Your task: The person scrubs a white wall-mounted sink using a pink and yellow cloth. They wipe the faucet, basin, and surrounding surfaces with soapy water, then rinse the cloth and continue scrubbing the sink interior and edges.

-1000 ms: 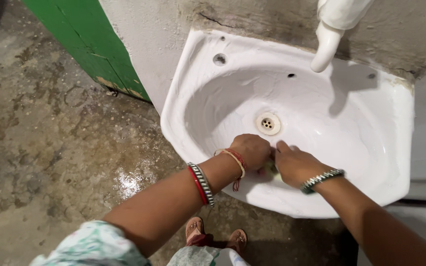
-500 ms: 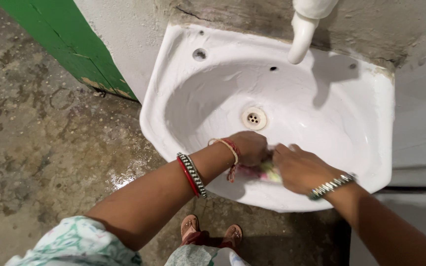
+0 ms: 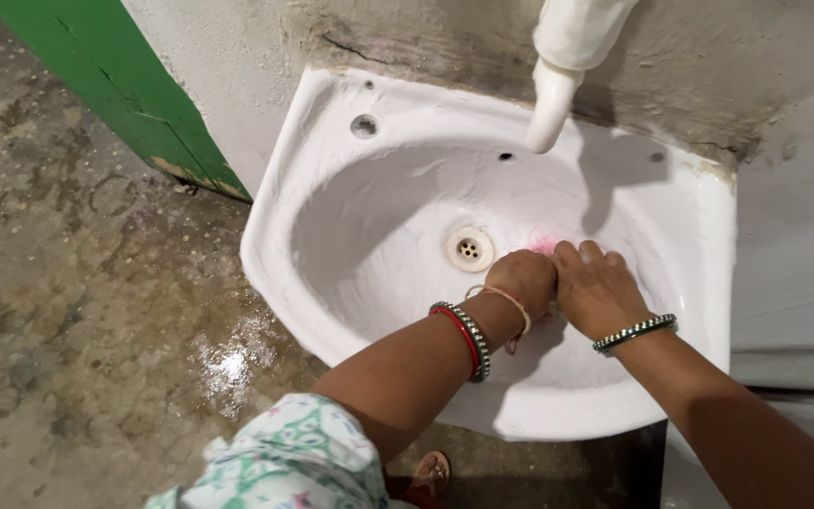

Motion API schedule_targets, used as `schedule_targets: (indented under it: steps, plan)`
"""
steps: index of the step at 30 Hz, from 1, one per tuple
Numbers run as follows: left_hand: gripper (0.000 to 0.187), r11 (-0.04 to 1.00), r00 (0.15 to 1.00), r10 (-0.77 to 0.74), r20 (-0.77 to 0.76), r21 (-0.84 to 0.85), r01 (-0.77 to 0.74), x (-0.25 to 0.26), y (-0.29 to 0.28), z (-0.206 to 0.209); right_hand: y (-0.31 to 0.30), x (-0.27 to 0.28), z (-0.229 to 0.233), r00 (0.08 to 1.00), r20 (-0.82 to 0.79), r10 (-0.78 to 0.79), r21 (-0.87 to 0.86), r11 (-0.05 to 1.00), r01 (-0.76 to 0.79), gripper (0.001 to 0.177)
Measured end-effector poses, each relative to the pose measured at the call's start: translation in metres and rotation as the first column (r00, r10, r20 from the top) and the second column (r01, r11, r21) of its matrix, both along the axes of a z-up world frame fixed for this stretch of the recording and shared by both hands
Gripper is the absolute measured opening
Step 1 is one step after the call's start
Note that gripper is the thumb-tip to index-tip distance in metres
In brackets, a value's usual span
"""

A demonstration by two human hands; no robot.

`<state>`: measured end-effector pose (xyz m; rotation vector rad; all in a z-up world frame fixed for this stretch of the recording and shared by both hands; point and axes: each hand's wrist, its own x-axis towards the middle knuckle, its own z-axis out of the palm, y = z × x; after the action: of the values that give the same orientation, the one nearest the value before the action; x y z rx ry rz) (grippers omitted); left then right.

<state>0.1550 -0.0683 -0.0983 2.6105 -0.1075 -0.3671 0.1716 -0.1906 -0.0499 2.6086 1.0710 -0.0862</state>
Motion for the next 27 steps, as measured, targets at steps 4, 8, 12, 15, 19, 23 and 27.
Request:
schedule_targets:
  steps: [4, 8, 12, 15, 19, 23, 27]
  plan:
    - [0.049, 0.981, 0.997, -0.078, 0.02, -0.177, 0.08, -0.022, -0.002, 0.01, -0.016, -0.022, 0.019, 0.986, -0.158, -0.045, -0.134, 0.991, 0.024, 0.031]
    - [0.084, 0.903, 0.973, -0.232, -0.002, -0.372, 0.215, -0.041, -0.017, 0.041, -0.041, -0.042, 0.062, 0.91, -0.301, -0.286, -0.404, 0.902, 0.15, 0.04]
    - [0.072, 0.861, 0.989, -0.148, -0.014, -0.495, 0.121, -0.047, -0.04, 0.054, -0.059, -0.054, 0.089, 0.956, -0.116, -0.271, -0.38, 0.901, 0.209, 0.04]
    - [0.068, 0.828, 0.932, 0.047, 0.358, -0.536, 0.165, -0.035, -0.056, 0.052, -0.072, -0.046, 0.097, 0.985, 0.167, 0.038, 0.059, 0.997, -0.048, 0.044]
    - [0.041, 0.828, 0.898, 0.169, 0.407, -0.553, 0.094, 0.003, -0.052, 0.049, -0.071, 0.006, 0.082, 0.981, 0.144, -0.132, 0.01, 0.991, 0.132, 0.042]
    - [0.042, 0.873, 0.902, 0.165, 0.4, -0.484, 0.055, 0.039, -0.024, 0.057, -0.07, 0.048, 0.068, 0.993, 0.099, -0.067, 0.32, 0.947, 0.032, 0.045]
    - [0.047, 0.997, 0.798, -0.008, 0.603, -0.054, 0.052, 0.04, -0.031, 0.079, -0.08, 0.038, 0.073, 0.991, 0.094, -0.098, 0.371, 0.927, 0.056, 0.046]
